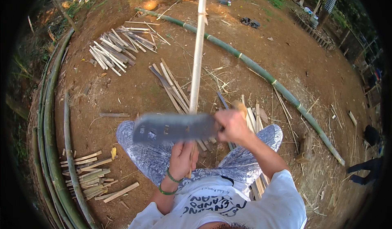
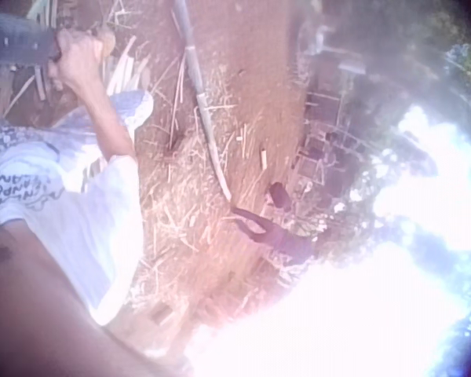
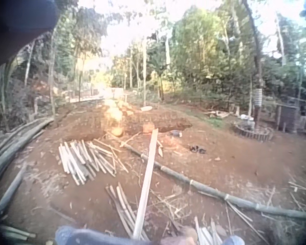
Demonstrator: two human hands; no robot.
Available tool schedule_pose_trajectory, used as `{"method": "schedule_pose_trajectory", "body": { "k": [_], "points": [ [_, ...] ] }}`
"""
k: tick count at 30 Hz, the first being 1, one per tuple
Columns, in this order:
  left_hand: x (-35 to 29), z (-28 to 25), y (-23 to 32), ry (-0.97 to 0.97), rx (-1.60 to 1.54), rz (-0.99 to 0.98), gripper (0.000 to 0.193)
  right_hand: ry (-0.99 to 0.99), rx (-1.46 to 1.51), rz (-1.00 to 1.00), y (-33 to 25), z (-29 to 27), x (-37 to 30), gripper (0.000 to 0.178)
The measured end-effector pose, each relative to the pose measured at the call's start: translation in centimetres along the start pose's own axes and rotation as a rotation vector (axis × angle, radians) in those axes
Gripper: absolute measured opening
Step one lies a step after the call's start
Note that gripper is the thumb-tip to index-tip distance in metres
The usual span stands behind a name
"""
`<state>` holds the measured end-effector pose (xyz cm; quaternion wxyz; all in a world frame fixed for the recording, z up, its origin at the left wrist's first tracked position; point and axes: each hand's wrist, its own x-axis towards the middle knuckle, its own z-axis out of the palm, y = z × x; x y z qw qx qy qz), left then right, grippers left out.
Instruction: The person sits on the ground and uses a large knife to split long bamboo poles into thin strips. They repeatedly strike the bamboo with the knife to separate it into uniform slats, which are then placed in a pile.
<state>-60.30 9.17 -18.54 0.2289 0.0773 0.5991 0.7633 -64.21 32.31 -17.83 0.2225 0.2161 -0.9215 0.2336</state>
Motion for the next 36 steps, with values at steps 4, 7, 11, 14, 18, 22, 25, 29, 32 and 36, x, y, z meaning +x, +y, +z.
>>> {"method": "schedule_pose_trajectory", "body": {
  "k": [4, 7, 11, 14, 18, 22, 25, 29, 32, 36],
  "points": [
    [-0.9, 0.7, 0.5, -0.076, -0.129, -0.011, 0.037, 0.048, -0.037, 0.176, 2.2, -1.0, 1.4, 0.015],
    [-1.3, -0.3, -1.2, -0.01, -0.111, -0.021, 0.036, -0.04, 0.016, -0.009, -0.9, -0.9, 0.1, 0.015],
    [-2.3, -0.5, 0.5, -0.129, -0.155, 0.027, 0.036, 0.123, -0.056, -0.056, 1.5, -1.8, 1.3, 0.014],
    [-3.5, -0.3, 0.9, -0.155, -0.132, 0.021, 0.037, 0.21, -0.151, 0.084, 5.4, -3.1, 2.8, 0.015],
    [-3.4, -0.8, 0.3, -0.114, -0.155, 0.012, 0.037, 0.098, -0.181, -0.021, 2.8, -2.8, 2.0, 0.013],
    [-4.3, -2.0, 0.1, -0.141, -0.097, 0.009, 0.038, 0.059, -0.134, -0.105, 2.6, -3.4, 2.1, 0.014],
    [-5.8, -2.5, -0.6, -0.214, -0.125, -0.026, 0.038, 0.172, -0.112, 0.257, 7.9, -6.0, 4.1, 0.011],
    [-5.6, -2.3, -1.1, -0.203, -0.193, -0.048, 0.04, 0.162, -0.21, 0.099, 6.5, -5.5, 3.6, 0.013],
    [-6.1, -3.5, -1.1, -0.2, -0.203, -0.039, 0.04, 0.149, -0.163, -0.221, 4.5, -4.5, 3.6, 0.014],
    [-8.4, -4.1, -1.9, -0.246, -0.246, -0.098, 0.041, 0.181, -0.286, 0.274, 10.3, -8.3, 5.6, 0.016]
  ]
}}
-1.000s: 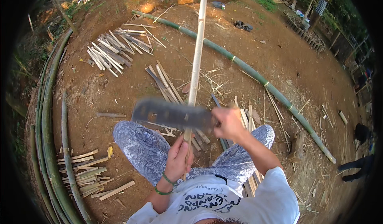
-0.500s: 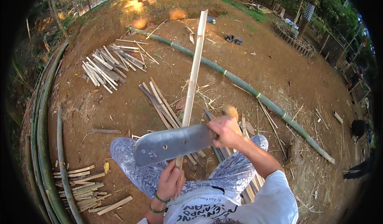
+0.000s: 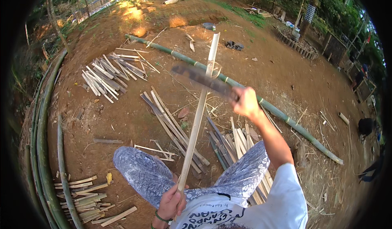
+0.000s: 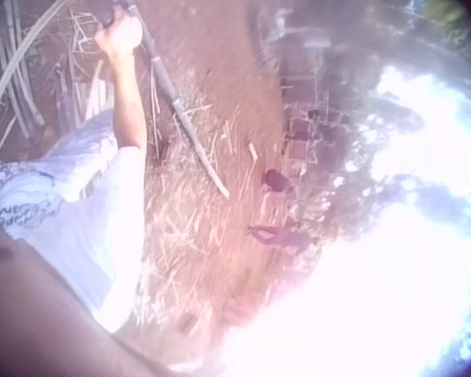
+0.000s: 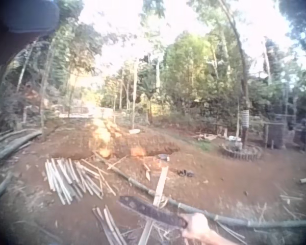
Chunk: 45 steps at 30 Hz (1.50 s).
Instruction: The person sits on the ground and uses a large knife to split long bamboo poles into thin strips. They repeatedly strike the bamboo with the knife to separate it into uniform slats, which are then placed in a pile.
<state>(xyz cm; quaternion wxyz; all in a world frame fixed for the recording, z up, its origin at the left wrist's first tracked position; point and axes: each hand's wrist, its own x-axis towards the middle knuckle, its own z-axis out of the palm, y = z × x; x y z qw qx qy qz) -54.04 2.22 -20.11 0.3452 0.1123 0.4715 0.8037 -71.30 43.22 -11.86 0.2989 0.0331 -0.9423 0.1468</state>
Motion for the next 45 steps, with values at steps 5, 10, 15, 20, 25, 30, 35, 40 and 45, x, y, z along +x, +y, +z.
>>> {"method": "schedule_pose_trajectory", "body": {
  "k": [5, 10, 15, 20, 25, 30, 35, 40, 45],
  "points": [
    [0.6, -0.2, -0.1, 0.027, -0.016, 0.005, 0.042, -0.067, -0.061, -0.247, -0.8, 0.9, -1.3, 0.022],
    [-2.1, -1.9, -1.1, -0.017, -0.016, -0.021, 0.047, 0.026, 0.017, -0.107, 1.3, 0.5, 1.6, 0.015],
    [-3.2, -2.7, -2.9, -0.004, -0.152, -0.09, 0.048, 0.032, 0.021, 0.095, 3.4, -0.9, 4.5, 0.027],
    [-2.8, -3.5, -2.3, -0.003, -0.303, -0.082, 0.049, -0.109, -0.034, -0.39, -1.6, 0.1, 0.9, 0.017],
    [-6.2, -4.7, -7.2, 0.252, -0.399, -0.129, 0.034, 0.056, -0.112, 0.354, 11.4, 0.3, 7.4, 0.027],
    [-4.6, -4.9, -5.5, -0.315, -0.862, -0.02, 0.045, 0.106, 0.143, 0.604, 13.4, 0.5, 7.7, 0.037],
    [-0.8, -4.1, -3.2, -0.456, -1.039, -0.009, 0.052, 0.001, 0.508, 0.486, 4.8, 0.7, 2.1, 0.027],
    [3.4, -1.2, 2.2, -0.048, -0.307, 0.04, 0.046, -0.064, 0.549, 0.403, -0.9, 1.4, -3.8, 0.033],
    [8.2, 1.8, 4.5, 0.236, -0.052, 0.074, 0.04, -0.129, 0.697, 0.291, -5.5, 2.5, -7.8, 0.032]
  ]
}}
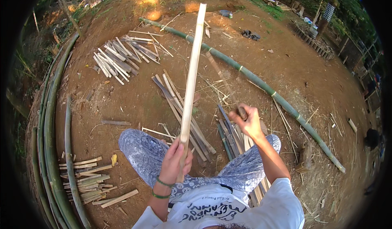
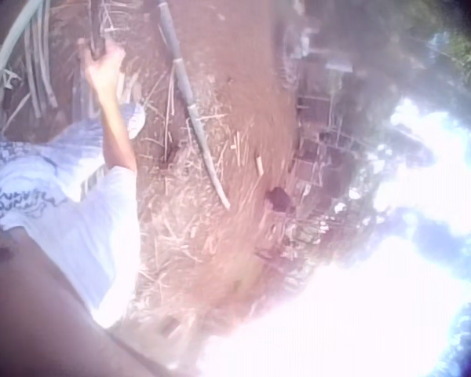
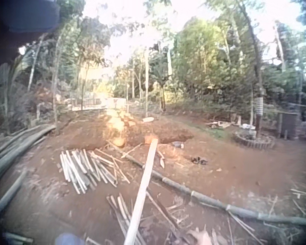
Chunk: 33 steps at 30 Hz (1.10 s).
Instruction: The person sits on the ground and uses a large knife to split long bamboo poles into thin strips. They repeatedly strike the bamboo with the knife to separate it into uniform slats, which are then placed in a pile.
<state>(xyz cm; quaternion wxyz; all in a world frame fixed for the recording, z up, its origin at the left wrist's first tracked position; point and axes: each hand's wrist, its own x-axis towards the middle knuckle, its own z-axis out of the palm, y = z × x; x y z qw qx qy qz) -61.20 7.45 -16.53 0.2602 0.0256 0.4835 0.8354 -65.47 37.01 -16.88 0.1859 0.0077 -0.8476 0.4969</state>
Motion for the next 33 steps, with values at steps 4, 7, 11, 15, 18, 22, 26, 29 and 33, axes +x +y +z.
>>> {"method": "schedule_pose_trajectory", "body": {
  "k": [4, 7, 11, 15, 18, 22, 26, 29, 33],
  "points": [
    [2.0, 1.6, 0.7, -0.017, -0.039, 0.065, 0.034, -0.055, -0.229, -0.273, -1.1, 1.3, -2.6, 0.022],
    [2.6, 1.1, 0.3, -0.087, -0.023, 0.098, 0.037, -0.148, -0.224, -0.265, -2.8, 2.5, -3.5, 0.024],
    [2.6, 1.3, -0.4, -0.056, 0.229, 0.146, 0.041, -0.18, -0.263, -0.359, -3.3, 3.5, -3.9, 0.023],
    [3.1, 1.2, -1.7, 0.044, 0.931, 0.465, 0.043, -0.231, -0.299, -0.407, -4.0, 3.9, -3.8, 0.023],
    [2.7, 1.6, -1.3, 0.029, 1.044, 0.48, 0.042, -0.239, -0.281, -0.419, -3.8, 4.2, -4.0, 0.023],
    [1.6, 1.9, -1.3, 0.072, 1.022, 0.453, 0.035, -0.169, -0.3, -0.445, -3.5, 4.1, -2.8, 0.023],
    [1.3, 2.6, -0.6, 0.089, 0.839, 0.407, 0.018, -0.167, -0.31, -0.442, -3.7, 4.2, -2.4, 0.023],
    [1.1, 1.7, -1.2, 0.031, 0.86, 0.458, 0.018, -0.188, -0.326, -0.51, -3.5, 4.2, -2.6, 0.025],
    [0.6, 3.5, -0.2, 0.087, 0.555, 0.249, 0.01, -0.141, -0.28, -0.502, -2.7, 4.2, -0.1, 0.026]
  ]
}}
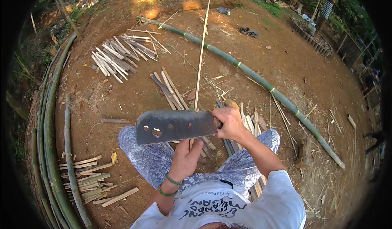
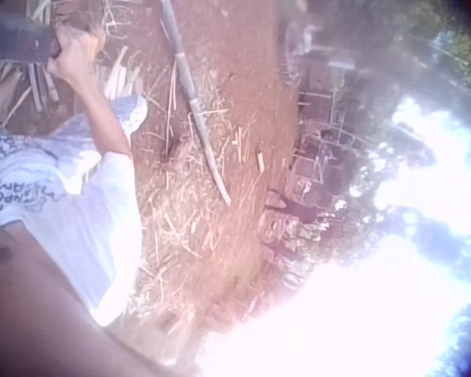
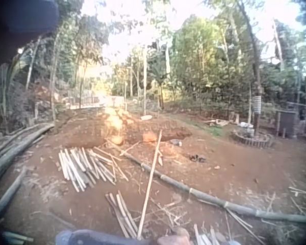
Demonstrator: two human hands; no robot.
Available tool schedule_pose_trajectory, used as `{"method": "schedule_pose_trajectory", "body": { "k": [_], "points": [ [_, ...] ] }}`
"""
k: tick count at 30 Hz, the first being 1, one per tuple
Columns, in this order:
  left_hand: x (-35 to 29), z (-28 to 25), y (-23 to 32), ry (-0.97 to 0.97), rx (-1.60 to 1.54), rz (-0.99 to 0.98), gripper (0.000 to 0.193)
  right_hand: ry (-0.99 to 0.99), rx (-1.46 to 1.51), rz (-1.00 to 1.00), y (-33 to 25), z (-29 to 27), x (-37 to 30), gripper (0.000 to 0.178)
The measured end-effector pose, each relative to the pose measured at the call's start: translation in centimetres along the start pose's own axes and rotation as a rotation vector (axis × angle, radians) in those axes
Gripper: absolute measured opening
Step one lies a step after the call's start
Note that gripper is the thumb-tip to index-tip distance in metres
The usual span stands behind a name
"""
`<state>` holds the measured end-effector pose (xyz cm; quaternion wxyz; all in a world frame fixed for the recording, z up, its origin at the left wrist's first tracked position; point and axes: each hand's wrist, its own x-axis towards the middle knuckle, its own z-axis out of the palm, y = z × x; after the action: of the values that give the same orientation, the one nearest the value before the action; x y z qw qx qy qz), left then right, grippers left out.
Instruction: The person sits on the ground and uses a large knife to split long bamboo poles into thin strips. They repeatedly strike the bamboo with the knife to separate it into uniform slats, which are then placed in a pile.
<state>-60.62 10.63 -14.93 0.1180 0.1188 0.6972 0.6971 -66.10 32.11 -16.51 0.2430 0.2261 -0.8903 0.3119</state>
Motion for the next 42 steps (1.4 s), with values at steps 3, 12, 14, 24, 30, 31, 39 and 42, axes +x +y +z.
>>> {"method": "schedule_pose_trajectory", "body": {
  "k": [3, 12, 14, 24, 30, 31, 39, 42],
  "points": [
    [0.1, -0.6, 0.2, -0.072, -0.12, -0.092, 0.007, 0.038, -0.059, -0.004, -0.7, 0.5, -0.4, 0.028],
    [-2.7, -0.2, 0.0, -0.152, -0.118, -0.138, 0.062, 0.108, -0.253, 0.099, 4.1, -1.1, 2.4, 0.019],
    [-4.1, -0.4, -0.6, -0.186, -0.07, -0.121, 0.07, 0.086, -0.297, 0.24, 6.1, -2.4, 3.9, 0.026],
    [-2.1, -0.4, -0.6, -0.038, 0.125, 0.068, 0.063, 0.11, -0.17, 0.139, 5.6, -1.3, 0.6, 0.013],
    [0.8, -0.3, -2.0, 0.008, 0.432, 0.154, 0.053, -0.114, -0.035, 0.013, -1.5, 1.3, -3.4, 0.024],
    [1.0, -0.4, -2.3, 0.052, 0.515, 0.267, 0.049, -0.115, -0.015, 0.016, -1.5, 1.4, -3.6, 0.025],
    [0.0, -0.6, -0.2, 0.098, 0.51, 0.345, 0.023, -0.033, -0.032, -0.011, 0.0, -0.5, -1.1, 0.023],
    [-0.2, -1.2, 0.4, 0.043, 0.586, 0.355, 0.037, 0.024, -0.093, -0.052, 0.6, -0.5, -0.4, 0.02]
  ]
}}
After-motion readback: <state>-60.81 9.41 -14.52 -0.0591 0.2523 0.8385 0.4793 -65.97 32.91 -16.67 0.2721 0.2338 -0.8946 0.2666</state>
